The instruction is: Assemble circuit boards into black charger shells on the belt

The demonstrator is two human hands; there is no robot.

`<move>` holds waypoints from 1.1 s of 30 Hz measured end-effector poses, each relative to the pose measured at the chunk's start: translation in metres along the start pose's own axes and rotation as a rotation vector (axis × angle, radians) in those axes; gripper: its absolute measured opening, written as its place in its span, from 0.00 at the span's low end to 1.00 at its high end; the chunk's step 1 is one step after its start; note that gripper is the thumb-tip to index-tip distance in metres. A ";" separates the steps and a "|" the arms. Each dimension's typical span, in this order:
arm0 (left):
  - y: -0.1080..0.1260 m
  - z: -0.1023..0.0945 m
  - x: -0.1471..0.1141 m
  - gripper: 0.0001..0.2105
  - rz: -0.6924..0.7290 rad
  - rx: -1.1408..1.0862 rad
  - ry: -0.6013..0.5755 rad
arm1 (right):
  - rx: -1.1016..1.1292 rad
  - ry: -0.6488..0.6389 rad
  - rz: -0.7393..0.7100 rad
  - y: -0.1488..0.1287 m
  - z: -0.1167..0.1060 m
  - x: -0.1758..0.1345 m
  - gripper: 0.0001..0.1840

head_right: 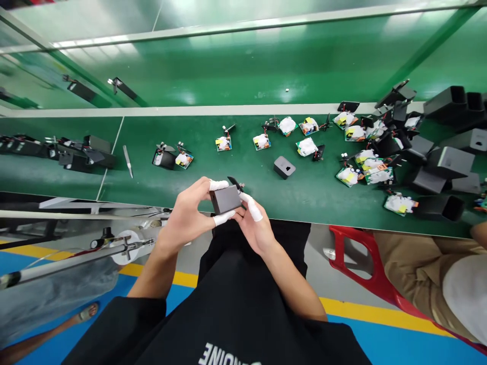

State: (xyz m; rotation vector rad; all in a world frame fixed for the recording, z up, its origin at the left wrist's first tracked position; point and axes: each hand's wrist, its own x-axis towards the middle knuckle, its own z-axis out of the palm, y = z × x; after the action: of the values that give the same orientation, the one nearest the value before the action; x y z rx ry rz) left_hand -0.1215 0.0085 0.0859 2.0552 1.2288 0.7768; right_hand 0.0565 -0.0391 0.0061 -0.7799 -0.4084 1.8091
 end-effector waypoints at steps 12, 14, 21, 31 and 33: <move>0.008 -0.007 0.004 0.15 0.235 0.221 -0.080 | 0.089 0.054 0.024 -0.004 0.003 0.019 0.22; 0.006 -0.007 0.005 0.15 0.254 0.201 -0.077 | 0.092 0.057 0.031 -0.002 -0.001 0.019 0.23; 0.001 -0.011 0.000 0.14 0.249 0.188 -0.042 | -0.124 0.022 -0.123 -0.001 -0.008 0.020 0.21; -0.007 -0.002 -0.009 0.15 0.267 0.212 0.020 | -0.275 -0.027 -0.263 -0.002 -0.008 0.014 0.19; -0.006 -0.001 -0.009 0.15 0.269 0.215 0.007 | -0.293 -0.056 -0.260 -0.003 -0.009 0.013 0.18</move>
State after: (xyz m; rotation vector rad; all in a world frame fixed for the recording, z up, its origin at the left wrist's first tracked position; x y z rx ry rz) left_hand -0.1292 0.0025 0.0810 2.4306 1.0918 0.8025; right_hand 0.0620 -0.0269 -0.0026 -0.8350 -0.7883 1.5485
